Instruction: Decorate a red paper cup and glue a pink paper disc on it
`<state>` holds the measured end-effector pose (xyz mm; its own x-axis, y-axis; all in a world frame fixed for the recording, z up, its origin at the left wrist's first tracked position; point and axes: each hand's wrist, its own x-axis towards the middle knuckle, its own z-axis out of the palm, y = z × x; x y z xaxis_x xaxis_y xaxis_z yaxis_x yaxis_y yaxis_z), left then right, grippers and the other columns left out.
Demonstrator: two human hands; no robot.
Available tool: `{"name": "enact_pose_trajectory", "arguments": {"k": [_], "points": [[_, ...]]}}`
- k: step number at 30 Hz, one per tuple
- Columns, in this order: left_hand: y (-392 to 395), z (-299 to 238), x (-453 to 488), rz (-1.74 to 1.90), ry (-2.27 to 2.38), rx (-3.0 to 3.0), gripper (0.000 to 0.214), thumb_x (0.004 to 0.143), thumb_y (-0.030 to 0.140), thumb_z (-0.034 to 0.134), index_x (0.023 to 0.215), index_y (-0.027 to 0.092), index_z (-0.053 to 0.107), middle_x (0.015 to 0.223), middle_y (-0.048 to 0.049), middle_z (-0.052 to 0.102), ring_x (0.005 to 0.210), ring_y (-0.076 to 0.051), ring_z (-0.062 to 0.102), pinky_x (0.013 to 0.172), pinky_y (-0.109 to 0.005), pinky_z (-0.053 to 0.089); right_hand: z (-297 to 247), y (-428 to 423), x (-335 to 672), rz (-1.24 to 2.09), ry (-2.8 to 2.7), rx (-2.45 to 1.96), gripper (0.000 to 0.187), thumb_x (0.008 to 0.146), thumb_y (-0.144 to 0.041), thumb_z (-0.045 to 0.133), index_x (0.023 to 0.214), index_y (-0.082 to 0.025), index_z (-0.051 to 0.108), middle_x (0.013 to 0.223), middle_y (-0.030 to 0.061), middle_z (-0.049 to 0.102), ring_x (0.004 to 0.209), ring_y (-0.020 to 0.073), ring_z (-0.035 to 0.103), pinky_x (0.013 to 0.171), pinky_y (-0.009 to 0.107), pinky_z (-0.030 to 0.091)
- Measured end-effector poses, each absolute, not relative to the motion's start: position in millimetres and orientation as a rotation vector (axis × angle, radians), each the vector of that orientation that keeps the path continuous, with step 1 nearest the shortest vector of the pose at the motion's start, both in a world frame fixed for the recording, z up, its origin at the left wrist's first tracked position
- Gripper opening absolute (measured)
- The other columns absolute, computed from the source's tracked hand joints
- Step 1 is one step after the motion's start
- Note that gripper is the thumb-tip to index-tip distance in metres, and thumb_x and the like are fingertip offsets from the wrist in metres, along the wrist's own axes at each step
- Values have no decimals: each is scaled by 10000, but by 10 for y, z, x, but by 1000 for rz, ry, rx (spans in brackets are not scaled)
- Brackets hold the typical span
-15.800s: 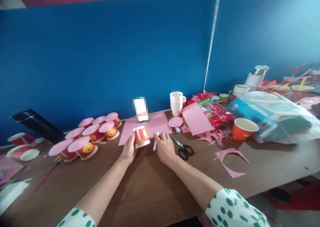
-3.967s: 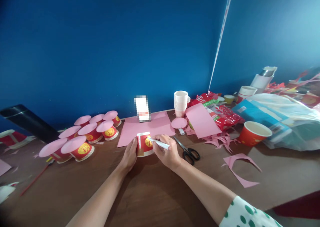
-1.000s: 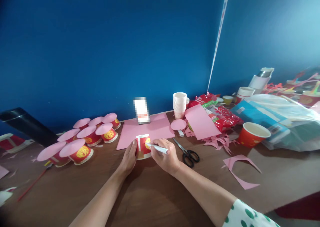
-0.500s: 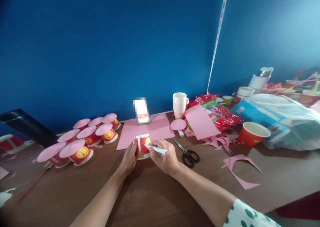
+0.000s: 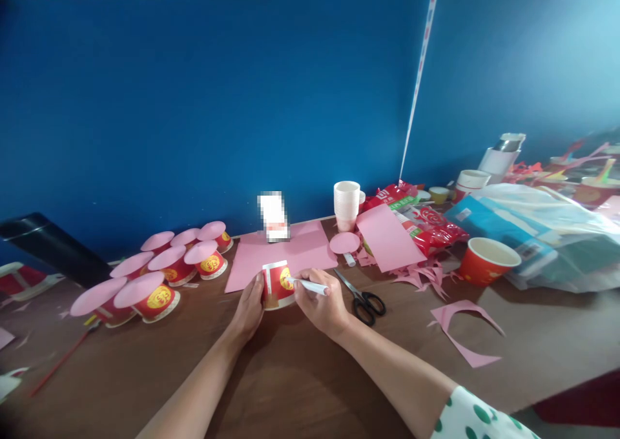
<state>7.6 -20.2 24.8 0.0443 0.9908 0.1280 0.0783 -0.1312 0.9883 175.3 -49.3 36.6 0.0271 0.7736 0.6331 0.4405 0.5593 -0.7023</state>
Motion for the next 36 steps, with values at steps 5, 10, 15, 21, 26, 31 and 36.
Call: {"name": "enact_pose_trajectory", "arguments": {"k": [5, 10, 15, 21, 26, 31, 36], "points": [[-169, 175, 67, 1264, 1036, 1201, 441, 820, 531, 426, 1003, 162, 583, 990, -79, 648, 899, -210, 590, 796, -324, 464, 346, -481, 1772, 561, -1441, -987, 142, 883, -244, 448, 943, -173, 556, 726, 29, 642, 647, 139, 613, 603, 234, 498], [-148, 154, 47, 1309, 954, 931, 430, 765, 526, 533, 1032, 190, 555, 928, -44, 640, 794, -158, 605, 663, -251, 479, 305, -468, 1753, 392, -1643, -1055, 187, 872, -206, 457, 1018, -205, 573, 862, 58, 653, 785, 170, 620, 736, 274, 493], [-150, 151, 18, 1280, 1013, 905, 398, 782, 537, 503, 1014, 220, 568, 987, -36, 637, 854, -156, 599, 681, -236, 467, 274, -500, 1680, 374, -1774, -1072, 257, 842, -154, 463, 1070, -231, 551, 944, 53, 654, 806, 172, 635, 754, 270, 503], [-145, 162, 33, 1302, 869, 934, 457, 825, 522, 435, 1141, 205, 530, 1129, -69, 593, 1021, -198, 553, 820, -313, 454, 254, -491, 1668, 386, -1781, -1048, 348, 814, -125, 461, 1146, -223, 499, 1028, 63, 647, 880, 180, 644, 778, 274, 512], [-149, 170, 74, 1308, 693, 945, 419, 819, 415, 512, 1194, 229, 494, 1186, -65, 573, 1090, -217, 535, 903, -358, 431, 191, -403, 1700, 361, -1688, -1073, 370, 805, -137, 477, 1170, -195, 481, 1022, 78, 657, 894, 190, 650, 795, 301, 517], [-160, 170, 74, 1286, 774, 926, 403, 785, 407, 576, 1156, 268, 503, 1202, -39, 572, 1082, -199, 550, 883, -312, 450, 156, -380, 1709, 378, -1661, -1075, 354, 815, -147, 467, 1163, -196, 497, 1002, 78, 674, 909, 194, 653, 801, 313, 520], [-177, 220, 89, 1243, 743, 1025, 344, 811, 441, 522, 1054, 200, 548, 1133, -70, 610, 1039, -211, 571, 847, -315, 466, 168, -396, 1714, 381, -1670, -1088, 357, 819, -143, 454, 1167, -202, 501, 986, 73, 681, 893, 193, 660, 784, 308, 522]]}}
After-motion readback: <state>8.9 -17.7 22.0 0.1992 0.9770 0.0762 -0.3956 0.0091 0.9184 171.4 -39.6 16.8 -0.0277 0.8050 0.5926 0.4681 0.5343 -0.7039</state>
